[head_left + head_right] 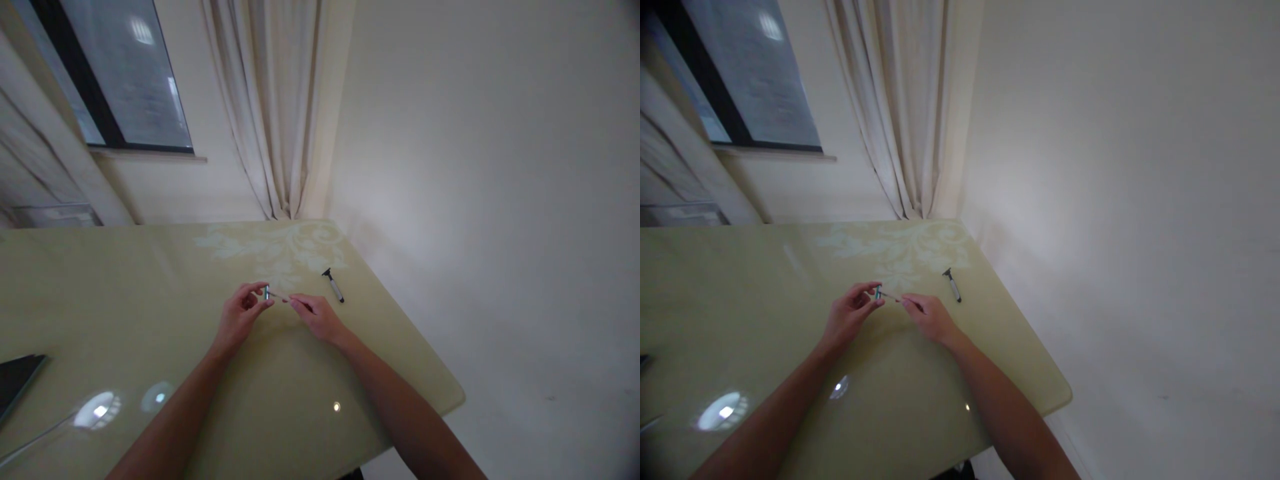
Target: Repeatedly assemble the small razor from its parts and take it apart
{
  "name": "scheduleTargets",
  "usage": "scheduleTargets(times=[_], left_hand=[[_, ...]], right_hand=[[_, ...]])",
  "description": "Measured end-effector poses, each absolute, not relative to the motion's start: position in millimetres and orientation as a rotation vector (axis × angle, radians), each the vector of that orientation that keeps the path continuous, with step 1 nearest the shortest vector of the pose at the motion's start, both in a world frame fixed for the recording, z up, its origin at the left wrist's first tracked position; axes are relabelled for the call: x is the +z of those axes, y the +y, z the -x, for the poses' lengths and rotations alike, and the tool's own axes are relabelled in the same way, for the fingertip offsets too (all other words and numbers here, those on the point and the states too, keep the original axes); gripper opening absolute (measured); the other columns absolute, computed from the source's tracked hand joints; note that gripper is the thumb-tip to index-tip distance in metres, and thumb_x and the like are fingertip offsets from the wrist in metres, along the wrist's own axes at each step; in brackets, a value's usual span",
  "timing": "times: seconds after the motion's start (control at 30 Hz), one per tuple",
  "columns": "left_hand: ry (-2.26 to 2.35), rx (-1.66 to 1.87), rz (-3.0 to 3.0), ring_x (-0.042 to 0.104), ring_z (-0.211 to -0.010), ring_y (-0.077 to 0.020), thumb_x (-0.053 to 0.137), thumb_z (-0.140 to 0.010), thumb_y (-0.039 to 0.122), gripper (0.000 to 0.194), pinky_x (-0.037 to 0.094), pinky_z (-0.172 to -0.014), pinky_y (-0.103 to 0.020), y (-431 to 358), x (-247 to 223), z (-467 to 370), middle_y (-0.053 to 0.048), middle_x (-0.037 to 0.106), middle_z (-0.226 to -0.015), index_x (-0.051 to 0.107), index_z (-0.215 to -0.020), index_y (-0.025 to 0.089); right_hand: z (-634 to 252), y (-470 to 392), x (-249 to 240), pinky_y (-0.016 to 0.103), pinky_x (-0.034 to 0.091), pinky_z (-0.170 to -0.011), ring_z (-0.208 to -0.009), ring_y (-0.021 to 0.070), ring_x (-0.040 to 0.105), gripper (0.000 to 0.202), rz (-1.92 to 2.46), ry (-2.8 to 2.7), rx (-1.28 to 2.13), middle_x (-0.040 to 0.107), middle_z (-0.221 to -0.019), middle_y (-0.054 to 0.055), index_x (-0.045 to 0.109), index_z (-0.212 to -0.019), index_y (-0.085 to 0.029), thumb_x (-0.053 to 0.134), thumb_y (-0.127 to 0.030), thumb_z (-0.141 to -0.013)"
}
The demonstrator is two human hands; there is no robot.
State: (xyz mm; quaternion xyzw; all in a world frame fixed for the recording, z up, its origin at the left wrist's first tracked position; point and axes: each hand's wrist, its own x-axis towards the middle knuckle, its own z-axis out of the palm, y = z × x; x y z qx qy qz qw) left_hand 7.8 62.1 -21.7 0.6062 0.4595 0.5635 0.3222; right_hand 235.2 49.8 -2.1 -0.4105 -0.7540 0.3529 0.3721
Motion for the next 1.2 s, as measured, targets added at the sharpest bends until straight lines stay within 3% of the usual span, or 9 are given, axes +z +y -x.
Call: scheduleTargets(times=[0.2, 1.2], left_hand=[[1.209, 1.473, -1.596, 0.045, -0.059, -0.0086, 0.083, -0.075, 0.043, 0.039, 0.04, -0.056, -0.023, 61.9, -22.1, -8.1, 0.001, 0.06, -0.088, 0.077, -0.108, 0.023], [1.199, 1.469, -1.488, 0.045, -0.061, -0.0086, 0.087, -0.069, 0.043, 0.045, 0.038, -0.056, -0.023, 61.0, -22.3, -12.8, 0.002, 0.06, -0.086, 0.078, -0.108, 0.021]], right_hand=[[-236.9, 50.2, -1.9, 0.026, 0.035, -0.064, -0.064, 0.0153, 0.05, 0.045, 1.073, -1.962, 0.86, 0.066, -0.075, 0.002, 0.08, -0.12, -0.018, 0.049, -0.047, -0.104], [-242.5, 50.6, -8.1, 0.026, 0.039, -0.06, -0.061, 0.0148, 0.056, 0.044, 1.113, -2.013, 0.617, 0.07, -0.071, 0.003, 0.081, -0.116, -0.019, 0.049, -0.048, -0.106]])
